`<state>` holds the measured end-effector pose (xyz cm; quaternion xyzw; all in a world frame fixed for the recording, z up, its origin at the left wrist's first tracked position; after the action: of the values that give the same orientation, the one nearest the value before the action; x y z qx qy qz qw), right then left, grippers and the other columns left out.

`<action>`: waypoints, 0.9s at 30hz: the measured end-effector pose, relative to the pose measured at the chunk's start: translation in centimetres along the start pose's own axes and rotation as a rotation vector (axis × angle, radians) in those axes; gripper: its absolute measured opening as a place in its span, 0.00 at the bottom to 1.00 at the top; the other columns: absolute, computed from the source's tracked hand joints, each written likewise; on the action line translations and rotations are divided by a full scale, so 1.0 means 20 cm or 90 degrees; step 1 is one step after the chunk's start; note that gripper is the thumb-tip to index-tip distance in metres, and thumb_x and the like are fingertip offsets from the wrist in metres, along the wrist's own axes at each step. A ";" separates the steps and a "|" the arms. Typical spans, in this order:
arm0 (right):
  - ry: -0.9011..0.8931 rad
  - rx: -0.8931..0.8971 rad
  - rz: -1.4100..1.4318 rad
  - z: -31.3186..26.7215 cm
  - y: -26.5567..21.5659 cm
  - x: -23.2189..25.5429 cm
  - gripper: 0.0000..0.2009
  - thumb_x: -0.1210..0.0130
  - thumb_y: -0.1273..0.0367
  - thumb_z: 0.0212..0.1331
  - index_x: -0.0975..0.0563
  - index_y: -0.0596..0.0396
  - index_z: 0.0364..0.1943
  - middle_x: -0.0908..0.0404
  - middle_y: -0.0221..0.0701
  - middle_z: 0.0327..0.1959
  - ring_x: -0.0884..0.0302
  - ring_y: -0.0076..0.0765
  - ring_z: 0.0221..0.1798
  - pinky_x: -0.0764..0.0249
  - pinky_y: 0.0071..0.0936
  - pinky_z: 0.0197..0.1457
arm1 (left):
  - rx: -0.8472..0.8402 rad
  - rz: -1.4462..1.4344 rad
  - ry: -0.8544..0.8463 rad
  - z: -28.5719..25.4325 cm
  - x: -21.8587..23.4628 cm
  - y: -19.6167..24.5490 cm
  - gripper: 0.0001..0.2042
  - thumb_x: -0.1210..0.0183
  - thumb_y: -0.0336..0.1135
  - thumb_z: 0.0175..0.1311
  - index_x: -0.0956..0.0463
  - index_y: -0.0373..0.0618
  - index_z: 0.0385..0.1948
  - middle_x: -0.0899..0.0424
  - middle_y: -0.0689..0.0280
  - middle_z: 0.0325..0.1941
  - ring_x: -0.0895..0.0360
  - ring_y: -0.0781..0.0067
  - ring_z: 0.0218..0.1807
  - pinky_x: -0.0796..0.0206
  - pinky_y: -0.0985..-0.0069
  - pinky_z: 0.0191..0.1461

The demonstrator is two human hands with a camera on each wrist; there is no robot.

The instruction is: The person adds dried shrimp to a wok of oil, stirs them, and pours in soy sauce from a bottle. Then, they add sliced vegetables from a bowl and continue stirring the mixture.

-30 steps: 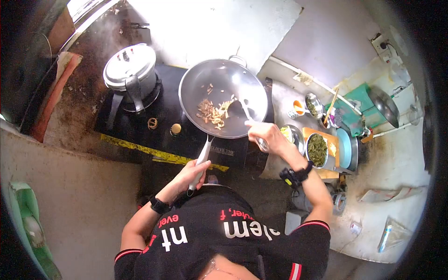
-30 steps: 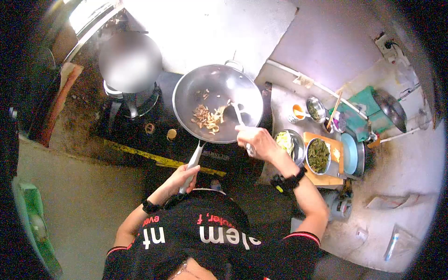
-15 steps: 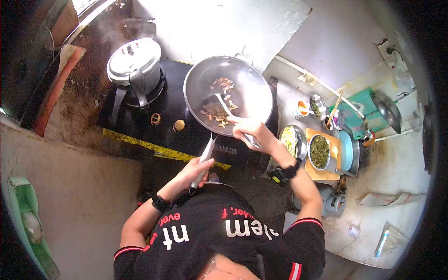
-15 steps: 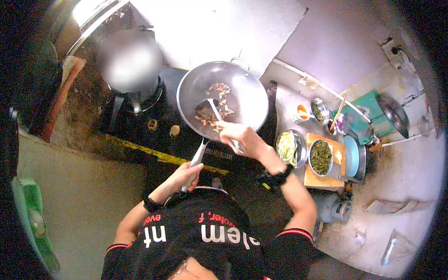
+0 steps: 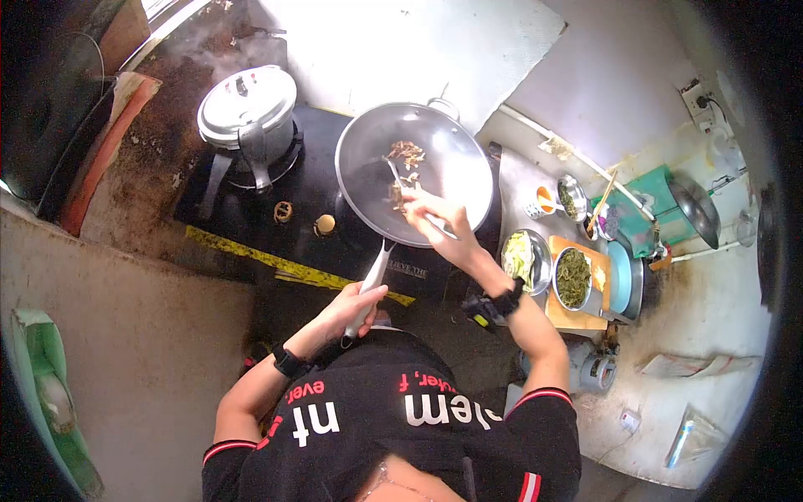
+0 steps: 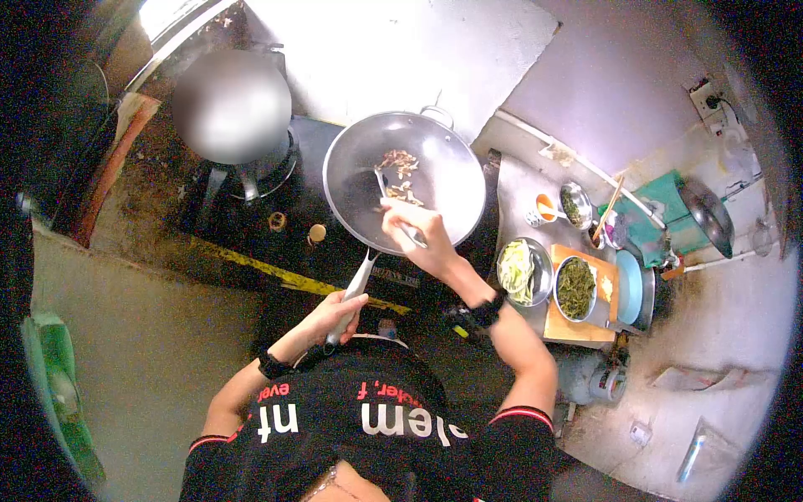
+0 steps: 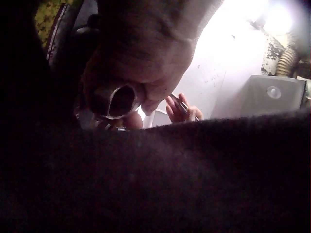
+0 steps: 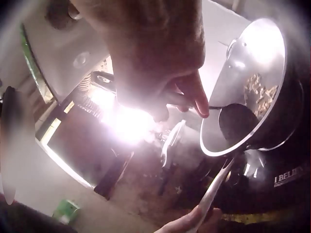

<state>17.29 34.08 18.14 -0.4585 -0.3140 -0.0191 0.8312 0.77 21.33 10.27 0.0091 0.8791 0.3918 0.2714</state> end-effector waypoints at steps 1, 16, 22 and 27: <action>0.025 0.025 -0.015 0.04 0.05 -0.04 0.02 0.46 0.77 0.48 0.25 0.61 0.27 0.20 0.38 0.31 0.21 0.35 0.38 0.28 0.28 0.42 | -0.004 -0.004 0.000 0.00 0.00 0.00 0.14 0.49 0.45 0.62 0.38 0.44 0.30 0.34 0.70 0.11 0.37 0.79 0.06 0.45 0.82 0.08; -0.169 -0.017 -0.094 -0.26 -0.32 0.34 0.04 0.44 0.79 0.45 0.27 0.58 0.23 0.22 0.41 0.28 0.23 0.43 0.47 0.26 0.28 0.40 | 0.005 0.004 -0.003 0.01 0.00 -0.01 0.14 0.49 0.45 0.62 0.38 0.45 0.28 0.34 0.70 0.11 0.38 0.79 0.06 0.45 0.82 0.08; -0.105 0.092 -0.165 -0.19 -0.09 0.12 0.03 0.47 0.78 0.44 0.28 0.58 0.21 0.23 0.43 0.29 0.23 0.48 0.43 0.27 0.33 0.39 | -0.001 -0.001 -0.005 0.01 0.01 -0.01 0.14 0.49 0.45 0.62 0.38 0.44 0.29 0.34 0.69 0.11 0.38 0.79 0.07 0.45 0.82 0.08; 0.052 0.079 -0.288 0.04 0.15 0.09 0.09 0.47 0.77 0.46 0.25 0.59 0.35 0.22 0.35 0.25 0.22 0.38 0.28 0.26 0.29 0.34 | -0.017 -0.006 -0.020 0.01 0.01 -0.01 0.14 0.49 0.45 0.62 0.38 0.44 0.30 0.34 0.69 0.11 0.37 0.79 0.07 0.45 0.82 0.08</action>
<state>19.30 36.92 17.31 -0.3234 -0.3756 -0.2041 0.8442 0.83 21.34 9.88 0.0071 0.8693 0.4021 0.2873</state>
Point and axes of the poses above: each hand's wrist, its own z-axis towards the middle knuckle, its own x-axis out of the back of the hand, y = z × x, the point moved 2 cm from there along z, towards the middle knuckle
